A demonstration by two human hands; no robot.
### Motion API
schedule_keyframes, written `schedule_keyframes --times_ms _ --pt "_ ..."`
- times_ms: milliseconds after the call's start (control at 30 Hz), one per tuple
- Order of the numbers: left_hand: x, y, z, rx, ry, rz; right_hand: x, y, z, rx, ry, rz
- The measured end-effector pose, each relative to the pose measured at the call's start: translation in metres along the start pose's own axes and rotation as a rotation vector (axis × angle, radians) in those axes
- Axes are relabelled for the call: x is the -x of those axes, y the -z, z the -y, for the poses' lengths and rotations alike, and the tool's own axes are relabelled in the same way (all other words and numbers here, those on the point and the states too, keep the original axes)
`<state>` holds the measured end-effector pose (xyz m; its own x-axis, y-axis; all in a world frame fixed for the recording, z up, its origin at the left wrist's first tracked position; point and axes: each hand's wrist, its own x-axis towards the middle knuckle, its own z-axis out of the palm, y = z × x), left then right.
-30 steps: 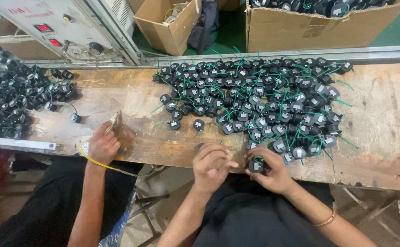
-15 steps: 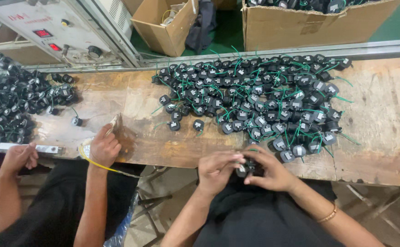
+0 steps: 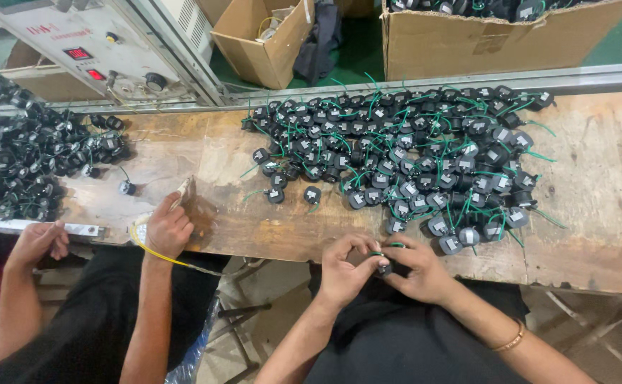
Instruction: The person picks up black power plugs with green wires from a pile on the workbench, handles and turns each plug in their hands, and places processed plugs into a cardboard box. A second worker at the same bench handles plugs on the left side throughout.
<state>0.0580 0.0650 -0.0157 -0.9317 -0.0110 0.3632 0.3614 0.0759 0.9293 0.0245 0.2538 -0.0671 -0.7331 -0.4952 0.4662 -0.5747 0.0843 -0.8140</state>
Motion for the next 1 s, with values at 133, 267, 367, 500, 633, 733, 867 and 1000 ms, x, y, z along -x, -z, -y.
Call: schedule_keyframes --times_ms 133,267,367,500,633,733,867,1000 --pt "0.003 0.008 0.021 -0.098 0.042 -0.186 -0.003 0.010 0.001 -0.064 -0.015 -0.060" --pt "-0.007 0.078 0.037 -0.340 0.096 -0.565 -0.006 0.017 0.002 -0.413 -0.119 -0.130" --pt "-0.028 0.131 0.045 -0.442 0.271 -0.736 -0.008 0.013 0.007 -0.426 -0.138 -0.041" --pt "-0.050 0.135 0.064 -0.757 0.124 -0.678 -0.010 0.006 0.012 -0.205 0.000 0.099" --pt "-0.056 0.104 0.080 -0.510 0.165 -0.557 -0.008 0.009 0.012 -0.204 -0.001 0.105" --pt "-0.045 0.090 0.075 -0.304 0.129 -0.500 -0.008 0.013 0.008 -0.246 -0.023 0.043" --pt "-0.013 0.047 0.047 0.212 0.022 -0.364 -0.006 0.014 0.003 -0.148 -0.038 -0.044" --pt "-0.001 0.003 0.018 0.017 -0.179 -0.067 -0.001 0.007 -0.002 -0.028 0.026 0.010"
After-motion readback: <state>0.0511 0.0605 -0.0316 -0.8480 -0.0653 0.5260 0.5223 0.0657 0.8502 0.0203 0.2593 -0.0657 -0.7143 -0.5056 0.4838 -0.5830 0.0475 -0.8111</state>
